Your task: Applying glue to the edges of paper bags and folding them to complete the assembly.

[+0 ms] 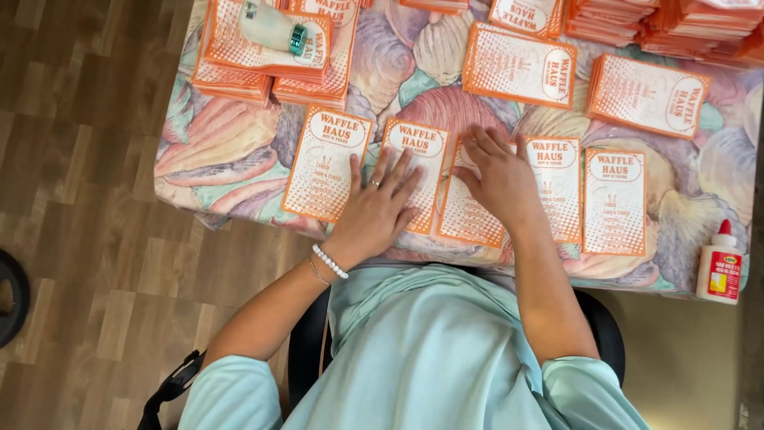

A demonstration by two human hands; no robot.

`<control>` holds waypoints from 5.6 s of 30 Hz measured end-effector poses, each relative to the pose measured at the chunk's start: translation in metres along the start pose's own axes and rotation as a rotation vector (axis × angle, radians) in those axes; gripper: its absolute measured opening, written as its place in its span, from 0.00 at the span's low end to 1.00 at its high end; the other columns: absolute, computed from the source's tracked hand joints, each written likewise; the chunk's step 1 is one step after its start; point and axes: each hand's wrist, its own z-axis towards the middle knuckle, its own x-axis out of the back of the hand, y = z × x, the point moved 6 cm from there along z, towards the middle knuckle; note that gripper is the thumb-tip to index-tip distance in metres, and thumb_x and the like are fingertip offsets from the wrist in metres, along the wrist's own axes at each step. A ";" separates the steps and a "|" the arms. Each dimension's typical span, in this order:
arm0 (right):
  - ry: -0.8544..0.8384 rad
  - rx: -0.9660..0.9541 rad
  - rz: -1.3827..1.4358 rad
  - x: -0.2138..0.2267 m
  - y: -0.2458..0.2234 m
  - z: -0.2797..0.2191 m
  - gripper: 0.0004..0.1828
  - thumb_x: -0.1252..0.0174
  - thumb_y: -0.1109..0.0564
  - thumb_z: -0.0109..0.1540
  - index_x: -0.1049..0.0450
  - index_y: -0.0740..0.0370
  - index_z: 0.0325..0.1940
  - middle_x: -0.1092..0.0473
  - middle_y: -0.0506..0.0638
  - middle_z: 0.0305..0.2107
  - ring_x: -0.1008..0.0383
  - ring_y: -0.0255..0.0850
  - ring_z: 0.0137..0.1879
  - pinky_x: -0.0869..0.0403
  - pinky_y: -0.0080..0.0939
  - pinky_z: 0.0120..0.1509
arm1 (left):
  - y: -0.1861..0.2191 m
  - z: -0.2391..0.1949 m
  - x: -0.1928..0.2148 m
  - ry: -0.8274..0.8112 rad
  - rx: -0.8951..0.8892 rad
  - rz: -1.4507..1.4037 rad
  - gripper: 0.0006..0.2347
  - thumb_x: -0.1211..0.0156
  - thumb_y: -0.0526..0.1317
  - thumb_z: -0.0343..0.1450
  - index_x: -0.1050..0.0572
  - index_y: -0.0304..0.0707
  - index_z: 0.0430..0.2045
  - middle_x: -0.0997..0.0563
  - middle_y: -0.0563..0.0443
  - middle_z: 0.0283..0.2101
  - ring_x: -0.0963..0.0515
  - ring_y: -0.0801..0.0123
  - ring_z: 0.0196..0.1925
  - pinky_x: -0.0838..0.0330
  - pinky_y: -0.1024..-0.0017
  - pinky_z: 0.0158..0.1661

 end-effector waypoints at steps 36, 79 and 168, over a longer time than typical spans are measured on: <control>0.451 -0.119 0.040 0.028 0.051 -0.147 0.36 0.25 0.31 0.50 0.16 0.54 0.54 0.23 0.54 0.56 0.26 0.57 0.67 0.32 0.54 0.76 | -0.073 -0.040 0.023 -0.054 0.010 0.012 0.42 0.45 0.76 0.61 0.31 0.53 0.66 0.42 0.32 0.74 0.52 0.37 0.78 0.68 0.30 0.68; 0.730 -0.226 0.583 0.082 0.066 -0.191 0.21 0.41 0.59 0.64 0.25 0.71 0.61 0.25 0.63 0.55 0.27 0.62 0.64 0.32 0.58 0.70 | 0.148 0.113 -0.094 -0.009 0.303 -1.344 0.31 0.40 0.30 0.69 0.45 0.21 0.68 0.20 0.37 0.37 0.20 0.62 0.32 0.25 0.70 0.33; 0.767 -0.372 0.981 0.055 0.066 -0.197 0.20 0.43 0.65 0.68 0.41 0.69 0.61 0.28 0.67 0.49 0.28 0.53 0.61 0.29 0.62 0.67 | 0.166 0.062 -0.093 0.031 -0.616 -0.096 0.16 0.51 0.41 0.74 0.26 0.41 0.54 0.24 0.39 0.61 0.34 0.46 0.69 0.55 0.28 0.68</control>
